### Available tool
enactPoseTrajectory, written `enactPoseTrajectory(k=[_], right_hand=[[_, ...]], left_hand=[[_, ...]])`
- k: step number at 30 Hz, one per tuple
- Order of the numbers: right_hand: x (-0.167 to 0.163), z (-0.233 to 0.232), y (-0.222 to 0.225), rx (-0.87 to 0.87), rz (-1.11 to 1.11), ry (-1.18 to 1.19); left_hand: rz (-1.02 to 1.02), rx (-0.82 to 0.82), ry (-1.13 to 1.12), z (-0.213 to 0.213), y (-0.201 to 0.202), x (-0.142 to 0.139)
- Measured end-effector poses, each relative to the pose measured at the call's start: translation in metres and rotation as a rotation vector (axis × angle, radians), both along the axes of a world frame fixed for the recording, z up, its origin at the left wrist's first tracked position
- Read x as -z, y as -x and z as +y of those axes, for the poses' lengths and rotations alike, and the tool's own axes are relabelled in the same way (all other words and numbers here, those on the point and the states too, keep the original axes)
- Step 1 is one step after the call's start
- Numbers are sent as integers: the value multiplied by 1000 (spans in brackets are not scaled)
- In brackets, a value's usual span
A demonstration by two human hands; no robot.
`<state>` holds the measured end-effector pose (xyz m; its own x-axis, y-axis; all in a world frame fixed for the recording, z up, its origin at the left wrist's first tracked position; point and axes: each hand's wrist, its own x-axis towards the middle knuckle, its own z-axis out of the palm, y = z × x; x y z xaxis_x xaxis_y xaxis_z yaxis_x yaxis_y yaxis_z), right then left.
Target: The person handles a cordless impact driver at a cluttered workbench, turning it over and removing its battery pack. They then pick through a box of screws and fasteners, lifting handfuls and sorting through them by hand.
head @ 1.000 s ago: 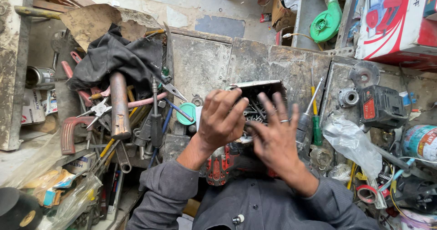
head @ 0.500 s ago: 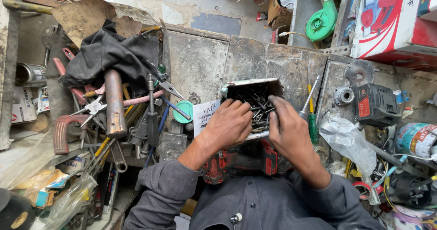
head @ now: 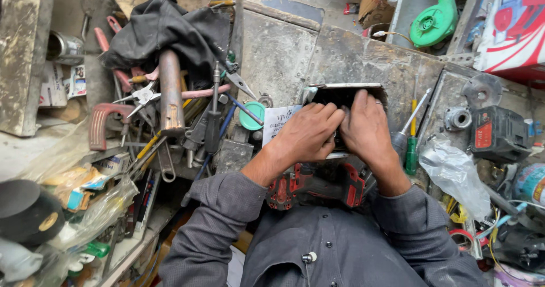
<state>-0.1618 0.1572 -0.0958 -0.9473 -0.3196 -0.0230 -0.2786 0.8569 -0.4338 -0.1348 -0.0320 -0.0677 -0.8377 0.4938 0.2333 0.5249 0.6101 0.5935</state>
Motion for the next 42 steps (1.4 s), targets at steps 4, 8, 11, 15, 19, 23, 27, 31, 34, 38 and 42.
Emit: enactPoseTrajectory(k=[4,8,11,15,19,23,27,31,34,38,42], right_hand=[[1,-8,3,-58,-23,-172],[-1,-14,12,-104,-76,-224],[-3,-16,14,-77,-41,-190],[-7,-20,15,-40,-64,-203],[-14,-21,19,35,-208,-246],[-15,-23,27,16,-264,-313],[-11,-22,29,50,-232,-320],[-7,-17,25,48,-210,-298],[-11,-12,18,9,-103,-150],[-28,-7,7,-98,9,7],[-51,-4,-14,-152,39,96]], left_hand=[[-22,-40,-74,0,0,3],[-17,-71,-88,3,0,7],[-20,-107,-203,4,0,12],[-35,-123,-270,5,2,17],[-69,-149,-328,6,0,18],[-130,-169,-401,5,-1,15],[-141,-189,-417,6,0,12],[-125,-194,-401,5,-1,11],[-168,-200,-394,5,-1,10],[-215,-199,-393,2,-2,7],[-124,-122,-343,-2,-2,1]])
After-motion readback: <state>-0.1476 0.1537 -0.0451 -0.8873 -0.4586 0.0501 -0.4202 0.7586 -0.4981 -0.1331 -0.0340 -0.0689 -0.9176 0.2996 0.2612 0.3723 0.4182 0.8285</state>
